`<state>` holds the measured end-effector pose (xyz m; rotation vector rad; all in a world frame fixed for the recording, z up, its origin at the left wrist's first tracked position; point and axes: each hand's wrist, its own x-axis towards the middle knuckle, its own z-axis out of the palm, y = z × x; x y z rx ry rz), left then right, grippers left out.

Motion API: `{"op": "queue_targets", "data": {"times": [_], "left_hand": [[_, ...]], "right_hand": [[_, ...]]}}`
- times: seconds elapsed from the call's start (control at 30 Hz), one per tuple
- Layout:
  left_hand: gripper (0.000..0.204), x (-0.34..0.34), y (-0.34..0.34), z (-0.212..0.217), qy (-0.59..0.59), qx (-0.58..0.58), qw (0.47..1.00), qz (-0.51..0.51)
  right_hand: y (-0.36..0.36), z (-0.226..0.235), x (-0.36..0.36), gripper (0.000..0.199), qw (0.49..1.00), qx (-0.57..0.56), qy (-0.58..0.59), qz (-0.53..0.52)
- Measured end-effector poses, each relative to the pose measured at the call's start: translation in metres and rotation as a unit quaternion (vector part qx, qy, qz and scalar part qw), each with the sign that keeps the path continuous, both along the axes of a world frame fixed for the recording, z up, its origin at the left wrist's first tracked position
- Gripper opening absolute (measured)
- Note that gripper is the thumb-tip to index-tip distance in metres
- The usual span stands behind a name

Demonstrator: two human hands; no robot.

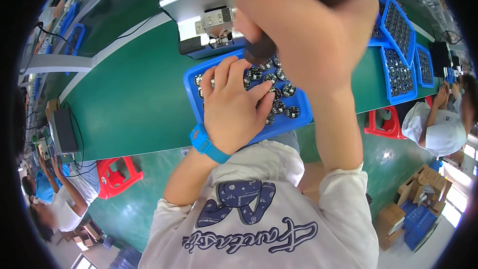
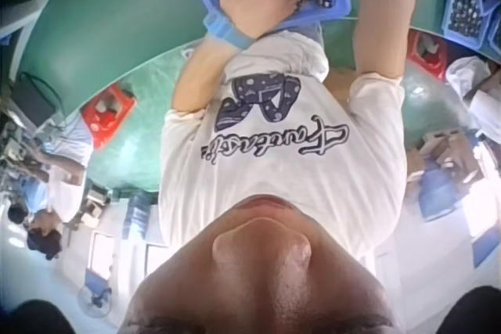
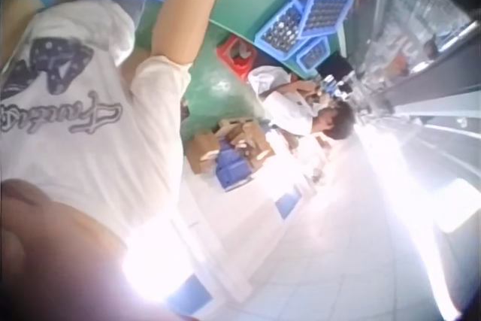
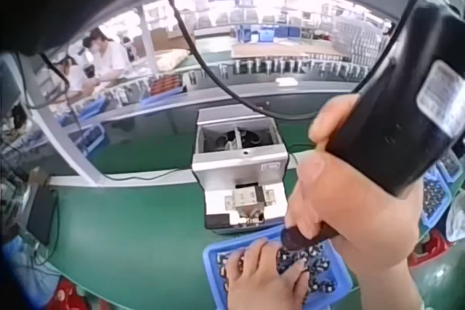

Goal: Using an electric screwdriver to fasten small components onto a circuit board.

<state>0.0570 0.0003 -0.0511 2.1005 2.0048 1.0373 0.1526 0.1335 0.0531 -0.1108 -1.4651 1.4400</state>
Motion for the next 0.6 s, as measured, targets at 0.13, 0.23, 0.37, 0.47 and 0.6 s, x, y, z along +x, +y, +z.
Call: {"op": "queue_targets", "data": {"times": [0.13, 0.23, 0.37, 0.47, 0.6], "left_hand": [[0.019, -0.005, -0.002, 0.006, -0.002, -0.036, 0.999, 0.005], [0.021, -0.005, -0.011, 0.009, -0.080, 0.008, 0.997, 0.002], [0.022, -0.007, -0.017, 0.013, -0.101, 0.005, 0.995, 0.002], [0.023, -0.008, -0.019, 0.013, -0.101, -0.001, 0.995, 0.005], [0.025, -0.014, -0.024, 0.016, -0.105, -0.023, 0.994, 0.005]], "right_hand": [[-0.015, 0.027, -0.075, 0.026, 0.981, -0.081, -0.038, -0.171], [-0.003, 0.009, -0.094, 0.015, 0.977, -0.043, -0.038, -0.204], [-0.002, 0.009, -0.092, 0.010, 0.978, -0.046, -0.043, -0.201], [-0.005, 0.013, -0.086, 0.013, 0.974, -0.078, -0.090, -0.195], [-0.029, 0.032, -0.049, 0.011, 0.975, -0.120, -0.056, -0.181]]}}
